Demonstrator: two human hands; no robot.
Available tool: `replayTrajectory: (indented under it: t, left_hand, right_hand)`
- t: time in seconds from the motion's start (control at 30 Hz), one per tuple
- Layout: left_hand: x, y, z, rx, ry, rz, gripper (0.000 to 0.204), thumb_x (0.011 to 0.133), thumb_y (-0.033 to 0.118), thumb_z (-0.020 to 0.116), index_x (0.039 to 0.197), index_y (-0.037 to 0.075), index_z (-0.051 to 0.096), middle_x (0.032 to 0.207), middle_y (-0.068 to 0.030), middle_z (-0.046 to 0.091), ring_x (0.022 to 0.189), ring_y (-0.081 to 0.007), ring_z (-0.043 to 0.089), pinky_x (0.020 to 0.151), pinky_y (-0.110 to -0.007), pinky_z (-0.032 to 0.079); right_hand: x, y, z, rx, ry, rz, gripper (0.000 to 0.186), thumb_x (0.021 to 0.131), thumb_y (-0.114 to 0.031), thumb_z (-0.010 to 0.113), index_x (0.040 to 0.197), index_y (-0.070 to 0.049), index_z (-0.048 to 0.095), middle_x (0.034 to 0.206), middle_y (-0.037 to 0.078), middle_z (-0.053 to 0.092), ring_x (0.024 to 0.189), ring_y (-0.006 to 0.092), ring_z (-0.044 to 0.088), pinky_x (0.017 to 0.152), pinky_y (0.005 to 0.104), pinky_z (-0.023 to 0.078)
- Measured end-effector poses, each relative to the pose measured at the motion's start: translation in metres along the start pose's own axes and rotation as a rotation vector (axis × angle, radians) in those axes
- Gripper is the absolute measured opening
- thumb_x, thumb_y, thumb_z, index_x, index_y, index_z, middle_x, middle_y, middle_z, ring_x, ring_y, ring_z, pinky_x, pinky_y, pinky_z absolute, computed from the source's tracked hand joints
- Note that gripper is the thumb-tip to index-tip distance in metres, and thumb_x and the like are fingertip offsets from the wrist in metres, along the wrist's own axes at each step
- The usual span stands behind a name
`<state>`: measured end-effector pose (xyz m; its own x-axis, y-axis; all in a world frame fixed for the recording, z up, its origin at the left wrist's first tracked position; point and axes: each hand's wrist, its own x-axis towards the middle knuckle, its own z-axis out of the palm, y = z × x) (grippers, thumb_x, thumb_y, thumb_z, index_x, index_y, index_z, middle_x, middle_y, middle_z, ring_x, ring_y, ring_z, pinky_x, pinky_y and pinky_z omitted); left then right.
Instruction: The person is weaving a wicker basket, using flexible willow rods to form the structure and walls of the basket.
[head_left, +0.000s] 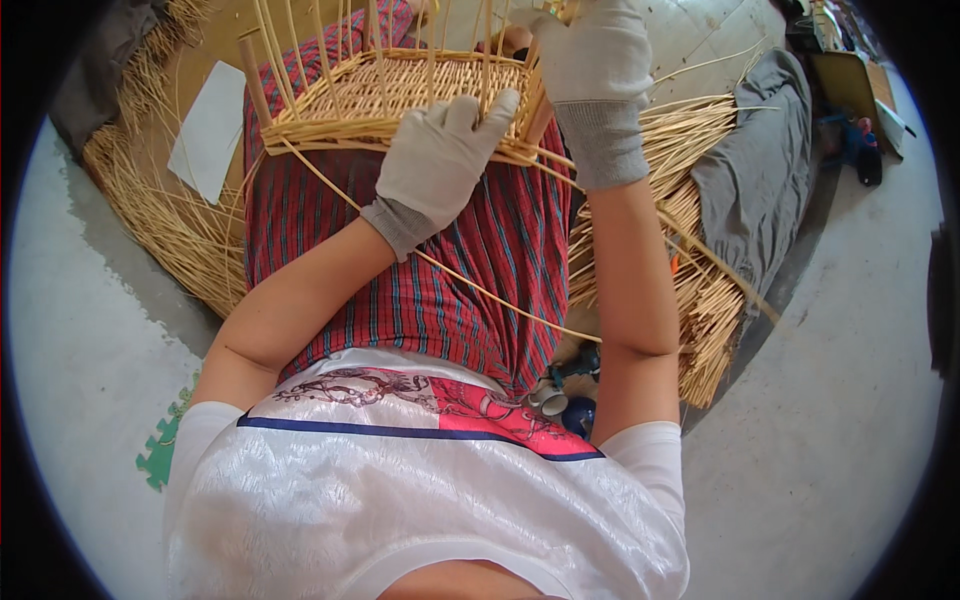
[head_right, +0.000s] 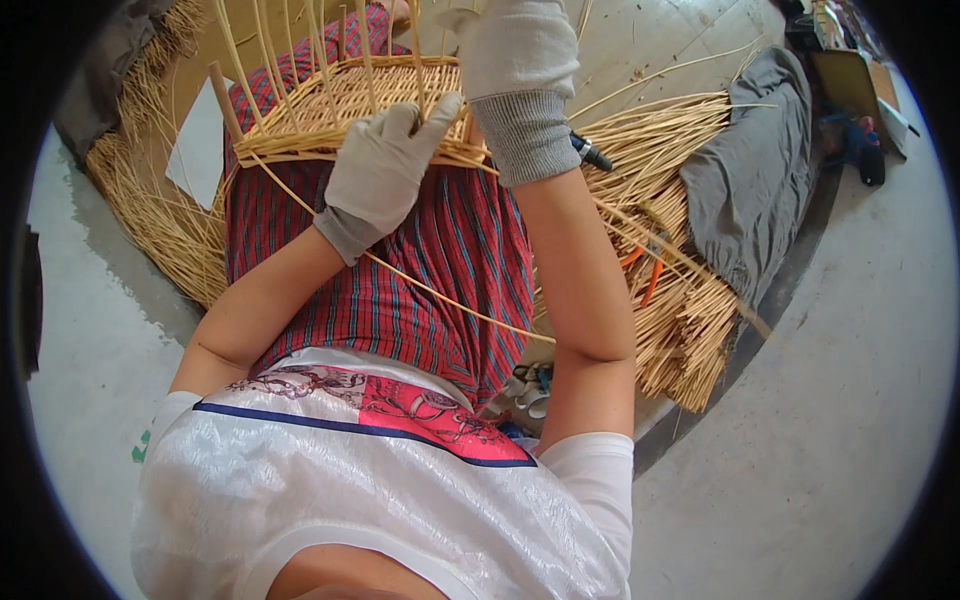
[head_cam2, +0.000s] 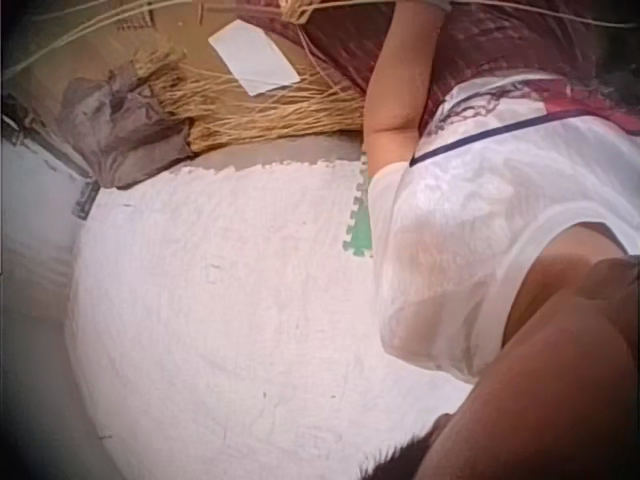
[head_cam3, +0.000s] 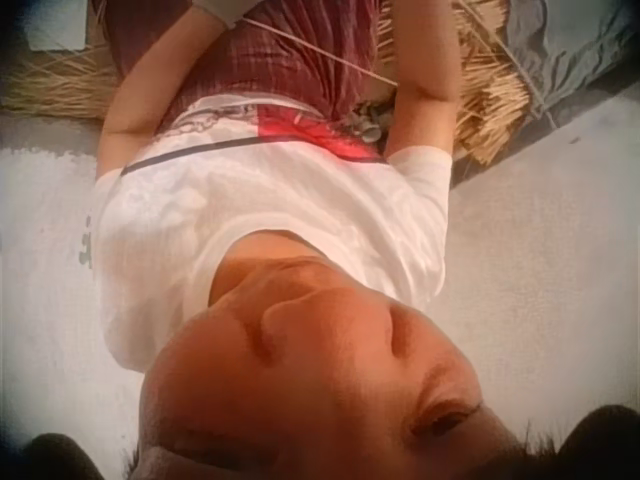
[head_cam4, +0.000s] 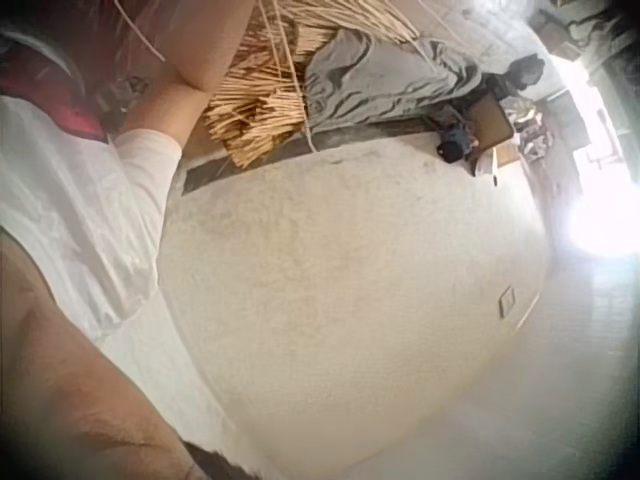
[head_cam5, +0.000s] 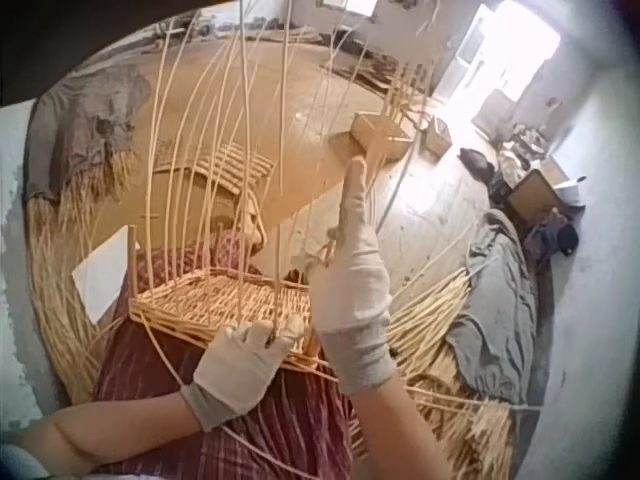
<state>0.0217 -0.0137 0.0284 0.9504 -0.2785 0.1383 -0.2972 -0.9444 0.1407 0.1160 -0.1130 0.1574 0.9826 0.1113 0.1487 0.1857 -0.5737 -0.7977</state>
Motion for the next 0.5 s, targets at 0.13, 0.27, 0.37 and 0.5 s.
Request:
replayTrajectory:
  t: [0.13, 0.27, 0.37, 0.5]
  left_hand:
    - [0.006, -0.001, -0.009, 0.089, 0.046, 0.014, 0.042, 0.089, 0.017, 0.058, 0.131, 0.016, 0.059, 0.095, -0.0030, 0.055, 0.095, -0.0204, 0.060, 0.088, -0.041, 0.045]
    - [0.006, 0.006, -0.017, 0.131, 0.246, 0.012, 0.040, 0.084, 0.017, 0.064, 0.124, 0.017, 0.067, 0.099, -0.0022, 0.056, 0.093, -0.0217, 0.058, 0.082, -0.039, 0.045]
    - [0.009, 0.000, -0.006, 0.041, 0.342, 0.225, 0.026, 0.080, 0.016, 0.065, 0.104, 0.007, 0.068, 0.094, -0.0014, 0.059, 0.085, -0.0184, 0.060, 0.066, -0.033, 0.048]
    - [0.012, -0.007, -0.004, -0.008, 0.190, 0.281, 0.019, 0.079, 0.015, 0.066, 0.096, 0.007, 0.064, 0.086, -0.0044, 0.059, 0.081, -0.0212, 0.062, 0.067, -0.036, 0.049]
  right_hand:
    - [-0.017, 0.077, -0.007, -0.153, -0.109, -0.121, 0.078, 0.083, -0.025, 0.081, 0.142, -0.002, 0.035, 0.114, 0.018, 0.070, 0.105, 0.0293, 0.068, 0.086, 0.0378, 0.055]
    - [-0.074, 0.119, -0.019, -0.663, -0.088, -0.573, 0.103, 0.065, -0.045, 0.087, 0.146, -0.001, 0.042, 0.124, 0.015, 0.067, 0.115, 0.0326, 0.064, 0.092, 0.0488, 0.052]
    - [-0.077, 0.125, -0.010, -0.738, -0.132, -0.591, 0.076, 0.067, -0.045, 0.084, 0.124, -0.004, 0.057, 0.108, 0.010, 0.068, 0.106, 0.0270, 0.065, 0.084, 0.0462, 0.054]
    - [-0.070, 0.147, -0.007, -0.711, -0.290, -0.621, 0.043, 0.073, -0.044, 0.079, 0.092, -0.012, 0.058, 0.073, 0.004, 0.061, 0.073, 0.0224, 0.066, 0.060, 0.0376, 0.054]
